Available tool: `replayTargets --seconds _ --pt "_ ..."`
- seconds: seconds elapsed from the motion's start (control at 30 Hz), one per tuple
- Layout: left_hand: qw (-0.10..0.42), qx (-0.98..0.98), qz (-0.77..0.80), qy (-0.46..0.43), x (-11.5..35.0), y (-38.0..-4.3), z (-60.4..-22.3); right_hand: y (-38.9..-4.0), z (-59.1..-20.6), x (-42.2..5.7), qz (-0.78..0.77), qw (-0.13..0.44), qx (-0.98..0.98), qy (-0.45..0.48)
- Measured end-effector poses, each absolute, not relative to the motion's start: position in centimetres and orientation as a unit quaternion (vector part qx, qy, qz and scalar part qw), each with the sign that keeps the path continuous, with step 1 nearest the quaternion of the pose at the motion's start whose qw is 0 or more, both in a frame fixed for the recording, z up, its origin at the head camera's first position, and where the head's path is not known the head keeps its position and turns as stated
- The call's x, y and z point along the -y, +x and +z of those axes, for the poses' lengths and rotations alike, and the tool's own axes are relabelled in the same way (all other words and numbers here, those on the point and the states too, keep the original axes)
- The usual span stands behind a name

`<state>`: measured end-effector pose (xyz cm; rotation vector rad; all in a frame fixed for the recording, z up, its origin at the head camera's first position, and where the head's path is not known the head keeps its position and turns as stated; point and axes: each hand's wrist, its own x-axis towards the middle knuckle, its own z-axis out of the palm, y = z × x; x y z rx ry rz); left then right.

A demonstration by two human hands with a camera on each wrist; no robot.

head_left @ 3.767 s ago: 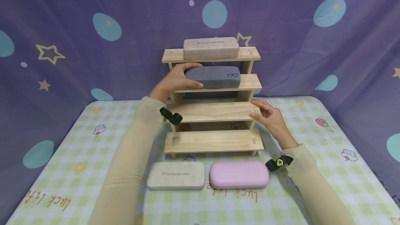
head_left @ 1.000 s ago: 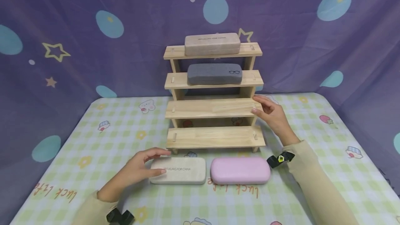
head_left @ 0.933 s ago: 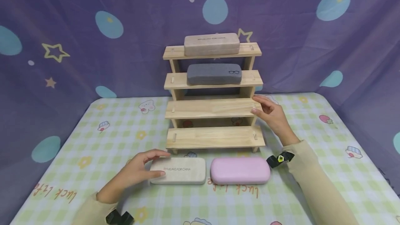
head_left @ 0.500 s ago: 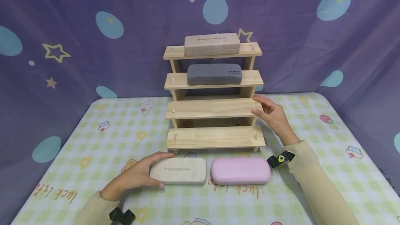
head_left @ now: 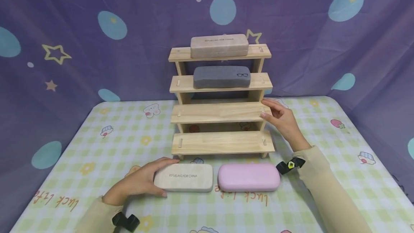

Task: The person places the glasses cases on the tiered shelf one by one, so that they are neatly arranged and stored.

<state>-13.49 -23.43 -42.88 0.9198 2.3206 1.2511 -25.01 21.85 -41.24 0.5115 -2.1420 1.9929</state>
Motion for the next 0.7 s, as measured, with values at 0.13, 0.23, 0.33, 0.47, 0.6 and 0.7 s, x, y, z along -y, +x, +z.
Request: replayTargets --seconds 0.13,0.23,0.33,0.47,0.6,0.7 --pt "0.159 -0.824 0.428 0.335 23.60 -13.77 -42.93 -25.03 -41.32 -21.92 0.667 0.083 0.720 0.172" --pt "0.153 -0.832 0.418 0.331 23.65 -13.91 -42.94 -25.01 -41.29 -21.95 0.665 0.080 0.723 0.169" --pt "0.144 -0.843 0.404 0.324 23.68 -13.99 -42.96 -24.97 -41.18 -21.93 0.661 0.078 0.728 0.165" --pt "0.129 -0.853 0.387 0.324 23.69 -14.01 -42.81 -24.86 -40.99 -21.88 0.656 0.076 0.734 0.159" --pt "0.114 -0.856 0.383 0.330 23.72 -13.96 -42.47 -24.79 -40.86 -21.85 0.656 0.074 0.734 0.158" --pt "0.110 -0.851 0.389 0.335 23.75 -13.98 -42.21 -24.79 -40.85 -21.89 0.656 0.074 0.734 0.158"
